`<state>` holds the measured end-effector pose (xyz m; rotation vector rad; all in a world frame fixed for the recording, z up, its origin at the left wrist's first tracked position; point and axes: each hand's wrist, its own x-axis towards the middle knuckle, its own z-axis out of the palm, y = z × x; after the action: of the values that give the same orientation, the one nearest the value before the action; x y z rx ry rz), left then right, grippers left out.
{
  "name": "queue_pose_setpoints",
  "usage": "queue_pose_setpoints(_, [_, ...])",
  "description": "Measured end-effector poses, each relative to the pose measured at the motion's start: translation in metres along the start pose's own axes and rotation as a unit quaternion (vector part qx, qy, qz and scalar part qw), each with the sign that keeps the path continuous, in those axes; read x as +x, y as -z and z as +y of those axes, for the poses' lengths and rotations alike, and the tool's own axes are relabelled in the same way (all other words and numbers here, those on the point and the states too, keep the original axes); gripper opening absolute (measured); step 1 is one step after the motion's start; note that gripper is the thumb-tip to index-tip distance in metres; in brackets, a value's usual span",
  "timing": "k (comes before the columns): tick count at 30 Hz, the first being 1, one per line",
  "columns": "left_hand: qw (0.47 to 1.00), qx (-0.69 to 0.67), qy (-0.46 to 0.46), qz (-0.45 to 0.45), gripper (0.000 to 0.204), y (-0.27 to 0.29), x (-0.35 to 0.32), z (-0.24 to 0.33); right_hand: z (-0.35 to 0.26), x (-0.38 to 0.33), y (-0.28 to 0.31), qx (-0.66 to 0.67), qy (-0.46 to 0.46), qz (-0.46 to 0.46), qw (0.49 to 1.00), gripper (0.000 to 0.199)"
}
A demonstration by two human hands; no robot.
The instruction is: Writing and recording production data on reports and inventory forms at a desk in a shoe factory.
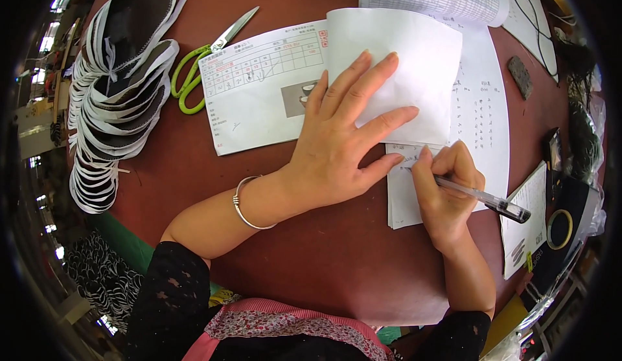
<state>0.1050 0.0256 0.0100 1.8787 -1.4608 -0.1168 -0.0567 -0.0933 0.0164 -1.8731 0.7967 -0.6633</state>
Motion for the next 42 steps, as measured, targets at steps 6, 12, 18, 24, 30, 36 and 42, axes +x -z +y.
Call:
queue_pose_setpoints(6, [1.0, 0.005, 0.002, -0.008, 0.056, 0.0029, 0.001, 0.0005, 0.0001, 0.0011, -0.0024, -0.029, 0.025, 0.005, 0.999, 0.04])
queue_pose_setpoints(12, [0.999, 0.029, -0.008, -0.01, 0.056, 0.0023, 0.0031, 0.0, 0.0027, 0.0016, 0.0005, -0.06, 0.054, 0.011, 0.997, 0.038])
queue_pose_setpoints(18, [0.999, 0.029, -0.017, -0.004, 0.052, 0.0015, 0.0044, 0.0005, -0.0012, 0.0042, -0.0025, -0.041, 0.043, 0.0, 0.998, 0.04])
queue_pose_setpoints(24, [0.999, 0.026, -0.018, -0.002, 0.053, 0.0006, 0.0043, 0.0008, -0.0009, 0.0035, -0.0001, -0.04, 0.047, 0.018, 0.998, 0.04])
queue_pose_setpoints(30, [1.0, 0.023, -0.017, -0.002, 0.054, 0.0006, 0.0045, 0.0008, -0.0007, 0.0039, -0.0005, -0.044, 0.046, 0.018, 0.998, 0.039])
queue_pose_setpoints(36, [0.999, 0.028, -0.017, -0.005, 0.055, 0.0014, 0.0049, 0.0021, -0.0011, 0.0042, -0.0003, -0.05, 0.06, 0.016, 0.997, 0.039])
queue_pose_setpoints(42, [1.0, 0.023, -0.017, -0.008, 0.056, 0.0016, 0.0054, 0.0022, -0.0016, 0.0045, -0.001, -0.059, 0.066, 0.03, 0.996, 0.038])
